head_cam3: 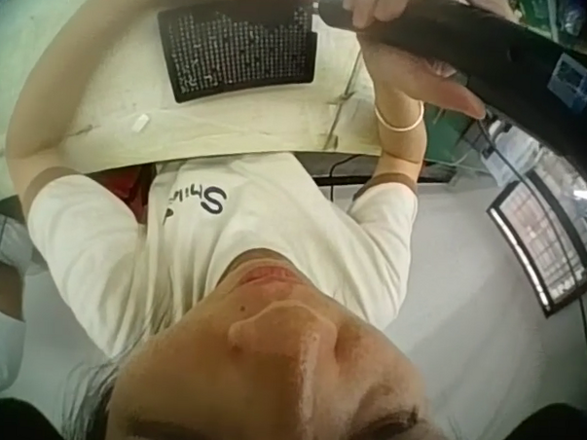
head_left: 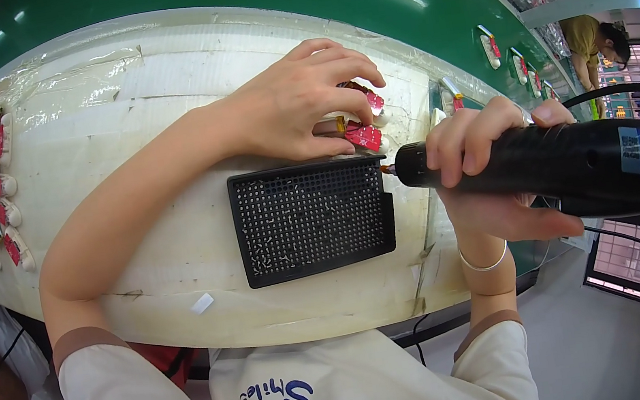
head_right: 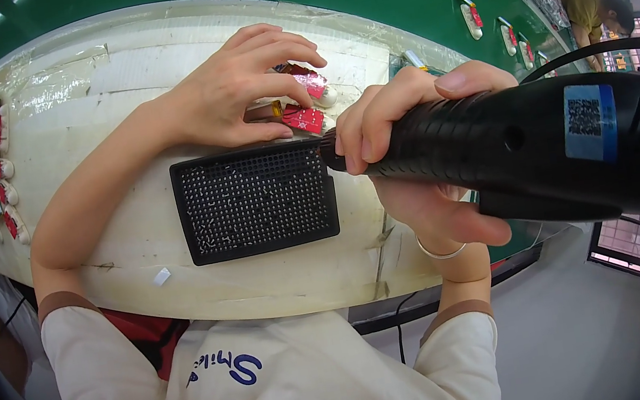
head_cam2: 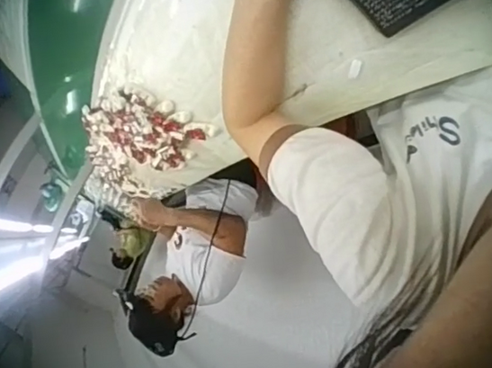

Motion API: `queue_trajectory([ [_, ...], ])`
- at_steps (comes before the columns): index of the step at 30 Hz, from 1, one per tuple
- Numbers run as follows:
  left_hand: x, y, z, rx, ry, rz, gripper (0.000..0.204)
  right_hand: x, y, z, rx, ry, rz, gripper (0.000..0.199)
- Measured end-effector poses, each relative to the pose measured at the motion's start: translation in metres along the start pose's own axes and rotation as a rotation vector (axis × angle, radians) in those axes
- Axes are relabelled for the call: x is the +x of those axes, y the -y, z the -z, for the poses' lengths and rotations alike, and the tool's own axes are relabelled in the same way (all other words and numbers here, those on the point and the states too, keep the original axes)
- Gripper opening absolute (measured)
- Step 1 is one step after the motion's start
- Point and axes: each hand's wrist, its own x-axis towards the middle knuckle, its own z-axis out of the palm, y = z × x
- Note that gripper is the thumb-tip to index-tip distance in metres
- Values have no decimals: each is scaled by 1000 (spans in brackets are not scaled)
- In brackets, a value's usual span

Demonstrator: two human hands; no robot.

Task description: The person assembles small red and white plastic components on a conveyor belt using a handheld assembly tool.

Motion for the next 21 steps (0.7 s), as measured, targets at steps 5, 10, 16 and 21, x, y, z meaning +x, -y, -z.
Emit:
queue_trajectory([
  [5,-1,1,0,-19,-8,1,25,2,1,0,-6,38,-9,86],
  [10,-4,4,-1,-30,-11,24,19,-1,-2,1,73,4,-42,89],
  [16,0,2,-4,64,0,-41,18,5,11,-2,-17,61,-18,90],
  [21,-1,-2,-11,109,-23,-19,20,26,20,-6,-11,147,51,92],
])
